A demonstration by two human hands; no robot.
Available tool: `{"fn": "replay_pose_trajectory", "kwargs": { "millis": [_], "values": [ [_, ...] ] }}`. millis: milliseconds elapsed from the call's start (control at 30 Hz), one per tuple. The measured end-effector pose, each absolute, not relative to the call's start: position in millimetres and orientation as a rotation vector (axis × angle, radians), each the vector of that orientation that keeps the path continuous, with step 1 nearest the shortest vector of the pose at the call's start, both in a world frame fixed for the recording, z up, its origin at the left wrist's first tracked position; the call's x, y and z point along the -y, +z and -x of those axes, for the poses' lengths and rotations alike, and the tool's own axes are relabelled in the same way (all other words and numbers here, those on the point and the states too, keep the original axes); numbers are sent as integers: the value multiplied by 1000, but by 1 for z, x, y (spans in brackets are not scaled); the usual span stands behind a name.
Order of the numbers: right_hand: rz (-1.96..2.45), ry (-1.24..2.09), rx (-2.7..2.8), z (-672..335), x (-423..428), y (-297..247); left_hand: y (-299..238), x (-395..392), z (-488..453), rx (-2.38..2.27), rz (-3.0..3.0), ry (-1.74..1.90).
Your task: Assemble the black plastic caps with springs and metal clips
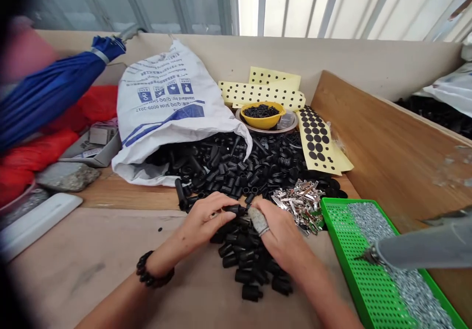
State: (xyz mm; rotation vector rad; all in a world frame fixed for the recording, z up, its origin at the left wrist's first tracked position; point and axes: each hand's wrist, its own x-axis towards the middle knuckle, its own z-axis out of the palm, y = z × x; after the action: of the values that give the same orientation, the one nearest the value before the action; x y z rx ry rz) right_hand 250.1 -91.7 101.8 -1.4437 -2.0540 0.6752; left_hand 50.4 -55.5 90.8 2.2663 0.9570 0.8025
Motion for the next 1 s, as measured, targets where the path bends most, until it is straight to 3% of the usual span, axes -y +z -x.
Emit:
{"fn": "replay_pose_trajectory", "kwargs": {
  "millis": [200,433,767,1000],
  "values": [
    [1696,270,2258,-272,65,84,68,56,-39,-1033,-2356,662],
    [1341,523,2388,-249,79,100,81,62,-42,-992,-2106,778],
    [1162,297,2513,-245,97,88,87,71,-44,-887,-2054,788],
    [1036,577,2420,-241,119,81,85,95,-45,-772,-1996,955]
  ]
}}
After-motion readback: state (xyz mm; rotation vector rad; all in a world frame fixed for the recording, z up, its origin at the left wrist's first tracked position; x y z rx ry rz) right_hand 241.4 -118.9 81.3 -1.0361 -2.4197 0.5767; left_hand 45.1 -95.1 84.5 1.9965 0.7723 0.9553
